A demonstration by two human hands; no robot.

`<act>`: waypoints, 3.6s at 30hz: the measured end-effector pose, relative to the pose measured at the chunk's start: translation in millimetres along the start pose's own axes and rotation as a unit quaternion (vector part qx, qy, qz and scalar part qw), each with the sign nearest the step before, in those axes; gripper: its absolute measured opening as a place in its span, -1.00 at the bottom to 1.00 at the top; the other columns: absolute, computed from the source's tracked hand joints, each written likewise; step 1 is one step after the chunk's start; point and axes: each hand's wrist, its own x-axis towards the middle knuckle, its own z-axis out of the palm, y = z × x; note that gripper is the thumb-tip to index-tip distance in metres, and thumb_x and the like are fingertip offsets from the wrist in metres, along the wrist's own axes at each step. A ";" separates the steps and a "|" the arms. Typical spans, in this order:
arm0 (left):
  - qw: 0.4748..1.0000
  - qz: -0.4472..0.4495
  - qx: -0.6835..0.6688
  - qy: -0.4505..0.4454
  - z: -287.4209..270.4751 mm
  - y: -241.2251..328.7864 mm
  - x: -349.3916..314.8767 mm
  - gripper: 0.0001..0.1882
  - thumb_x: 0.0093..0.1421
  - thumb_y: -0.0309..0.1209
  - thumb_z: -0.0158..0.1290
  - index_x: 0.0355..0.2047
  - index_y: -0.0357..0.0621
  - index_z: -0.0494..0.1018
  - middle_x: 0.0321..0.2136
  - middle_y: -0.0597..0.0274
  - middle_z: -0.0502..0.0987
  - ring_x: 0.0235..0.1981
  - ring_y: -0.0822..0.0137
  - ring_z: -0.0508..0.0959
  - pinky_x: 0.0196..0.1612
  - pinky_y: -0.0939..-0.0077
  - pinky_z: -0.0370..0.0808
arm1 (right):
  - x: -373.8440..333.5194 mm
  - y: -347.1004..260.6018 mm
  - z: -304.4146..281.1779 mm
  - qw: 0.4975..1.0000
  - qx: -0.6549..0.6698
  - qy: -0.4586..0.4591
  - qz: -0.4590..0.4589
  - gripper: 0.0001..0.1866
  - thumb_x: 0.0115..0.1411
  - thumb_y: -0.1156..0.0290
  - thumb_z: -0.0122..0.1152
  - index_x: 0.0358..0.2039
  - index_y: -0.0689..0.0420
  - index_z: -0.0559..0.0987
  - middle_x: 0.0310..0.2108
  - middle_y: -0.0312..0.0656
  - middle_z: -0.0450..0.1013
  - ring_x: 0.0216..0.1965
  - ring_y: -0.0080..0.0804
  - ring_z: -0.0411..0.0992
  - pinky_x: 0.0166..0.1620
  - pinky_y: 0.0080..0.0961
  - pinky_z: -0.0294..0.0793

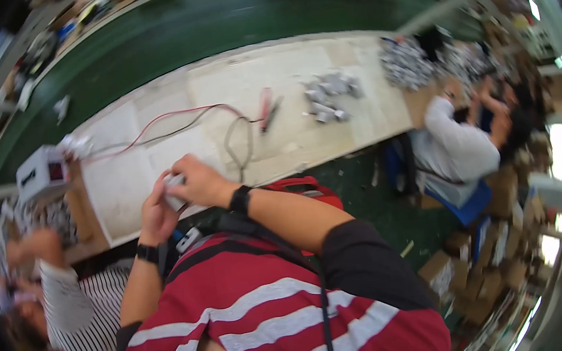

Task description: The person picks up a box of plastic components, sets it down, and removes a component to hold against a testing device. They rotate the component, touch it to a wire, and then repeat the process with multiple components, sometimes holding two together against the device.

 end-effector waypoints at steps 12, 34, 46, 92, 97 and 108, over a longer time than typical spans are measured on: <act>0.995 0.071 -0.004 -0.065 -0.8 28.0 -19.8 -0.02 0.21 -0.57 0.24 0.50 0.06 -0.08 0.16 0.08 0.40 0.15 0.21 0.48 0.20 0.24 0.49 | 33.3 -23.7 -16.9 0.948 0.270 -0.142 0.094 -0.57 0.15 0.54 0.45 0.05 0.19 0.58 0.22 -0.09 0.36 0.04 -0.32 0.50 -0.01 -0.43 0.60; 0.914 0.294 0.251 0.123 -63.2 43.2 -50.7 -0.21 0.18 -0.45 0.27 0.39 -0.08 0.22 -0.06 0.15 0.55 -0.09 0.32 0.58 0.03 0.45 0.52 | -4.0 -43.7 -7.3 0.987 0.118 -0.015 0.104 -0.51 0.10 0.61 0.47 0.05 0.21 0.53 -0.13 -0.23 0.56 -0.11 -0.46 0.51 -0.01 -0.50 0.52; 0.829 0.313 0.385 0.260 -70.9 28.5 -57.4 -0.44 0.14 -0.55 0.22 0.18 -0.19 0.40 -0.13 0.18 0.60 -0.17 0.43 0.57 -0.13 0.53 0.54 | 8.2 -39.6 20.6 0.993 0.024 -0.076 0.089 -0.52 0.19 0.57 0.41 0.12 0.24 0.49 -0.14 -0.25 0.54 -0.17 -0.57 0.49 -0.07 -0.60 0.52; 0.949 0.188 -0.105 0.230 -75.0 30.9 7.6 -0.56 0.25 -0.33 0.32 0.10 -0.10 0.51 -0.32 0.33 0.61 -0.47 0.47 0.59 -0.53 0.54 0.53 | 93.4 -26.0 101.0 0.997 -0.059 -0.046 0.015 -0.68 0.19 0.43 0.35 -0.08 0.25 0.54 -0.13 0.02 0.52 -0.10 -0.08 0.54 -0.03 -0.27 0.54; 0.952 0.172 -0.149 0.206 -87.0 26.1 12.3 -0.62 0.31 -0.30 0.25 0.09 -0.06 0.48 -0.30 0.36 0.60 -0.42 0.46 0.59 -0.42 0.53 0.55 | 102.1 -39.5 97.7 0.973 -0.174 -0.122 -0.092 -0.64 0.16 0.42 0.37 -0.04 0.20 0.55 -0.03 0.09 0.50 -0.05 0.04 0.52 0.01 -0.21 0.54; 0.921 0.214 -0.284 0.162 -90.1 21.6 16.9 -0.76 0.32 -0.33 0.22 -0.05 -0.08 0.51 -0.33 0.31 0.59 -0.40 0.40 0.59 -0.40 0.49 0.53 | 96.0 -69.6 108.7 0.915 -0.297 -0.198 -0.188 -0.60 0.05 0.39 0.43 -0.07 0.13 0.59 0.19 0.23 0.36 0.11 0.22 0.43 0.13 -0.13 0.50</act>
